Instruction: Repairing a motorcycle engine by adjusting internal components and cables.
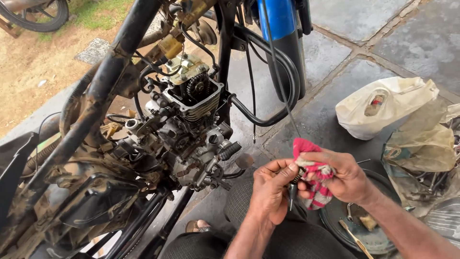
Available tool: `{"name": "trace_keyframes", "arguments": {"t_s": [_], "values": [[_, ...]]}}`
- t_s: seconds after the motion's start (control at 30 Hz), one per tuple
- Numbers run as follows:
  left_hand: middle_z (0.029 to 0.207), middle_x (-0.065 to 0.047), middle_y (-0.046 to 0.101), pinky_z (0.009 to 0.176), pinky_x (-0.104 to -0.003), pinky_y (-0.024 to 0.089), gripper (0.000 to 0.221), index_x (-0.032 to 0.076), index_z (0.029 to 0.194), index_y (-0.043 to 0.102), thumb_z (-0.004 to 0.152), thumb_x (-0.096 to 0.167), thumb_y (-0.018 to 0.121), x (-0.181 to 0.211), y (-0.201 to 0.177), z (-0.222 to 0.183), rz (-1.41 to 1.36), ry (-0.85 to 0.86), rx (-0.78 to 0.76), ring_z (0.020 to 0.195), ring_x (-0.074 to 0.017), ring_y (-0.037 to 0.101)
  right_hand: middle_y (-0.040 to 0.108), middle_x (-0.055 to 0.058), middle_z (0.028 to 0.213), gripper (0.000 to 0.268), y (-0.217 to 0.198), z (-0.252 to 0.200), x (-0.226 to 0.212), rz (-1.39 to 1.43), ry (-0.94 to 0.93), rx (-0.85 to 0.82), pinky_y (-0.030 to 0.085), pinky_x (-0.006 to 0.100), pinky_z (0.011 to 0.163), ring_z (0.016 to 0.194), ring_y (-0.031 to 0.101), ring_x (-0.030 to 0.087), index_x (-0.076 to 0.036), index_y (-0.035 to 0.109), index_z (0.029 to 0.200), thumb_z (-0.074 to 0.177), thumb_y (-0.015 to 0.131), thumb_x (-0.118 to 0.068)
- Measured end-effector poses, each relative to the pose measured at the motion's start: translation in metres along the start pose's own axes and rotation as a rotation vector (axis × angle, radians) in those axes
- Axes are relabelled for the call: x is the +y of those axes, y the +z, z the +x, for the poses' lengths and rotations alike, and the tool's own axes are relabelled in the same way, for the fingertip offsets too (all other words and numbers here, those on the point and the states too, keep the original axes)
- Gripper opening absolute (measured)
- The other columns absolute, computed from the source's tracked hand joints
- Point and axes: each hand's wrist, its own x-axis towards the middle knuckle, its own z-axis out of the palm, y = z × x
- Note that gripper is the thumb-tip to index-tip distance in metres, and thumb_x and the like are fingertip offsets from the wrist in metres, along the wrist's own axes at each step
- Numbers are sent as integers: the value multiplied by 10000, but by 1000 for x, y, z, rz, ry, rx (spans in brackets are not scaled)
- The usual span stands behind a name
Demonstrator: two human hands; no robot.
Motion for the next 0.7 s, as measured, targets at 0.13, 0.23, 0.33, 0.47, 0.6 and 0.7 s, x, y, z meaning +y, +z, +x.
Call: {"name": "trace_keyframes", "arguments": {"t_s": [0.13, 0.23, 0.33, 0.47, 0.6, 0.7], "values": [[901, -138, 745, 636, -333, 634, 289, -76, 1201, 674, 931, 26, 703, 6, 14, 3, 78, -59, -5, 696, -178, 705, 731, 108, 1078, 354, 14, -5, -31, 242, 165, 444, 611, 320, 833, 904, 724, 163, -26, 599, 1348, 997, 558, -50], [977, -110, 761, 723, -276, 621, 371, -72, 1277, 677, 928, 45, 723, -9, 17, 18, 226, -65, -50, 788, -135, 712, 719, 105, 1100, 337, 26, -26, -51, 524, 324, 716, 608, 355, 837, 935, 719, 176, -11, 559, 1320, 1056, 501, -212], [1026, -89, 766, 767, -229, 593, 380, -67, 1290, 689, 942, 75, 738, -26, 30, 34, 415, -14, -132, 846, -97, 698, 707, 112, 1079, 385, 30, -53, -26, 502, 449, 699, 571, 353, 816, 930, 674, 170, -2, 573, 1322, 1051, 504, -266], [1001, -100, 749, 734, -237, 576, 356, -96, 1253, 703, 957, 100, 733, -37, 44, 52, 535, -14, -243, 825, -105, 673, 681, 142, 1031, 365, 19, -53, -19, 345, 543, 512, 520, 336, 795, 913, 616, 162, 39, 610, 1313, 1032, 626, -193], [990, -143, 743, 729, -256, 578, 418, -96, 1295, 629, 949, 109, 744, -9, 60, 60, 630, -106, -305, 831, -124, 688, 735, 110, 1032, 368, 1, -40, -26, 685, 603, 463, 572, 326, 799, 909, 702, 158, 52, 645, 1212, 957, 646, -215], [1003, -195, 747, 784, -282, 606, 517, -109, 1325, 561, 909, 108, 777, -16, 57, 67, 618, -192, -377, 877, -169, 735, 751, 90, 987, 361, -4, -43, -24, 854, 688, 437, 589, 326, 767, 859, 714, 153, 25, 659, 1142, 921, 645, -260]]}}
